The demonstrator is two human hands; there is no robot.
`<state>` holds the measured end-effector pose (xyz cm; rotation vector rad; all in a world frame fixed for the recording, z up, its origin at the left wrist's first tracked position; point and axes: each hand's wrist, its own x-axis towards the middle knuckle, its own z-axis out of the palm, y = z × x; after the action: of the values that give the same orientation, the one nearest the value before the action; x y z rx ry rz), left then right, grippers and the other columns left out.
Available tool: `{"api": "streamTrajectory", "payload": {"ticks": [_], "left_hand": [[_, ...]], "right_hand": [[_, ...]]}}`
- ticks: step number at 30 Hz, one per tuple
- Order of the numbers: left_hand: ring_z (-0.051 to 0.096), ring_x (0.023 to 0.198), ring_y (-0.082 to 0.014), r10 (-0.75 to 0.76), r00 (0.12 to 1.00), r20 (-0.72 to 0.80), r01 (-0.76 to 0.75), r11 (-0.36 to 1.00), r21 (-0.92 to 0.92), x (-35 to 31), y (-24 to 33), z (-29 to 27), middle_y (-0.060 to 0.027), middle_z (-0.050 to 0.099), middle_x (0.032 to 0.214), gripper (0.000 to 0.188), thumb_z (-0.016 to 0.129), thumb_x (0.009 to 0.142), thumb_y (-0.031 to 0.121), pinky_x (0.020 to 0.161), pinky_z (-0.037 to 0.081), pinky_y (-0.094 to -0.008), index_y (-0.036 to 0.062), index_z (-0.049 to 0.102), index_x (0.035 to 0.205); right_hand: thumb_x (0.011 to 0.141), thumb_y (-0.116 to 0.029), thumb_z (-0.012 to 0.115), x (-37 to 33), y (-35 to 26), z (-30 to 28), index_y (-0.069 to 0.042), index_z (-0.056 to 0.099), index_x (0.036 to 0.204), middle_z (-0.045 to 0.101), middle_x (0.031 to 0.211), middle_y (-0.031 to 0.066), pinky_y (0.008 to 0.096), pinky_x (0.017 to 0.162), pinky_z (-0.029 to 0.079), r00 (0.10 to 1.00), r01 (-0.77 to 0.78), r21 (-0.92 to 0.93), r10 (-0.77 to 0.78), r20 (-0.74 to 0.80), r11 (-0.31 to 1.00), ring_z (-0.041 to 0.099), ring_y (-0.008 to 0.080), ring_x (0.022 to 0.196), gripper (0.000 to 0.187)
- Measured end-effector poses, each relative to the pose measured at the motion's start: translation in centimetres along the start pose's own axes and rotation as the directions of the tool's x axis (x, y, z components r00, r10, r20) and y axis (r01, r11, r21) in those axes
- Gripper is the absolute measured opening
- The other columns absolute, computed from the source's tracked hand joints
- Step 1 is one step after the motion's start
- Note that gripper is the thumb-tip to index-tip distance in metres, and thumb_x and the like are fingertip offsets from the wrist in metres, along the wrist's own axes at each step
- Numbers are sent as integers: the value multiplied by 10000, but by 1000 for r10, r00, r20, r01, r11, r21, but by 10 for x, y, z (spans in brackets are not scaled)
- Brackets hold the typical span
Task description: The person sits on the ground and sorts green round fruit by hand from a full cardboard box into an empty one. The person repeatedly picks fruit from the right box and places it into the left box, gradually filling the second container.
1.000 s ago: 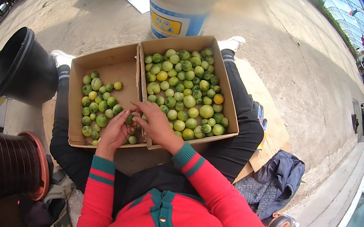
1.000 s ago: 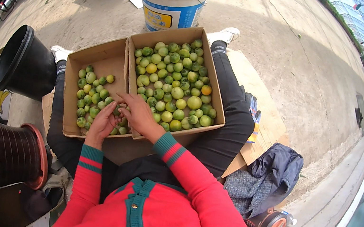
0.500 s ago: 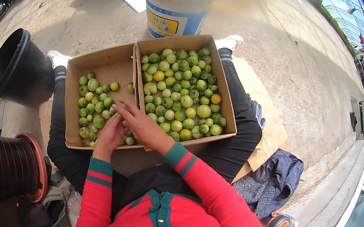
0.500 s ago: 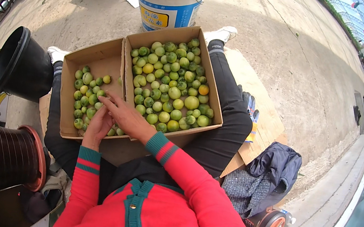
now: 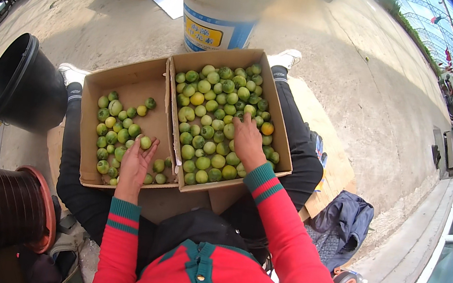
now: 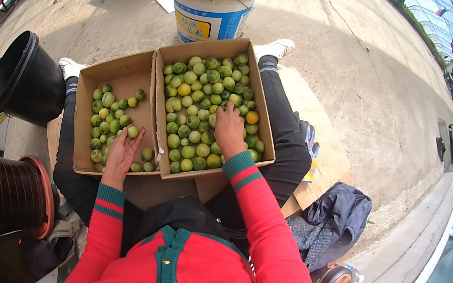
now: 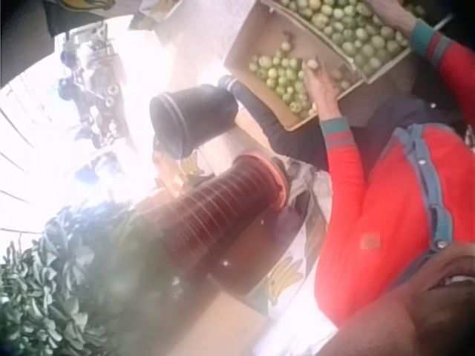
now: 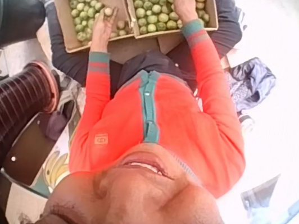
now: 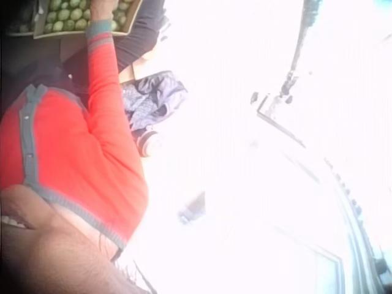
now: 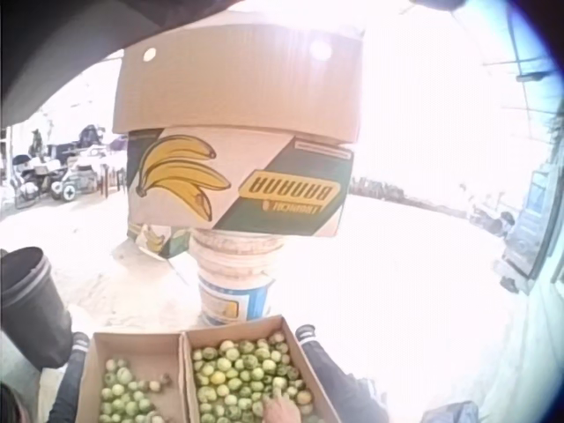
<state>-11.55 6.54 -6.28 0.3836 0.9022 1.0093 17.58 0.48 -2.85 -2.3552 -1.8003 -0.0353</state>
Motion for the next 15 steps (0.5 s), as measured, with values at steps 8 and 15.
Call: {"api": "streamTrajectory", "payload": {"ticks": [8,15], "left_hand": [[600,1125,-300,-41,998,40,39,998,42,-1,2,-1,-198,575,1225,422,521,1010,216,933,536,-329,-70,452,1313],[629,905,-173,-188,937,295,149,978,149,-9,9,8,-73,629,1063,412,481,1024,368,775,538,-295,14,563,1220]], "right_hand": [[863,-136,652,3,-1,8,-50,549,958,523,1003,138,393,702,545,982,-182,-7,181,-48,983,596,310,898,165],[866,-195,678,-14,-68,-39,-26,572,1109,571,939,144,417,782,459,942,317,580,-180,-282,751,554,327,915,315]]}}
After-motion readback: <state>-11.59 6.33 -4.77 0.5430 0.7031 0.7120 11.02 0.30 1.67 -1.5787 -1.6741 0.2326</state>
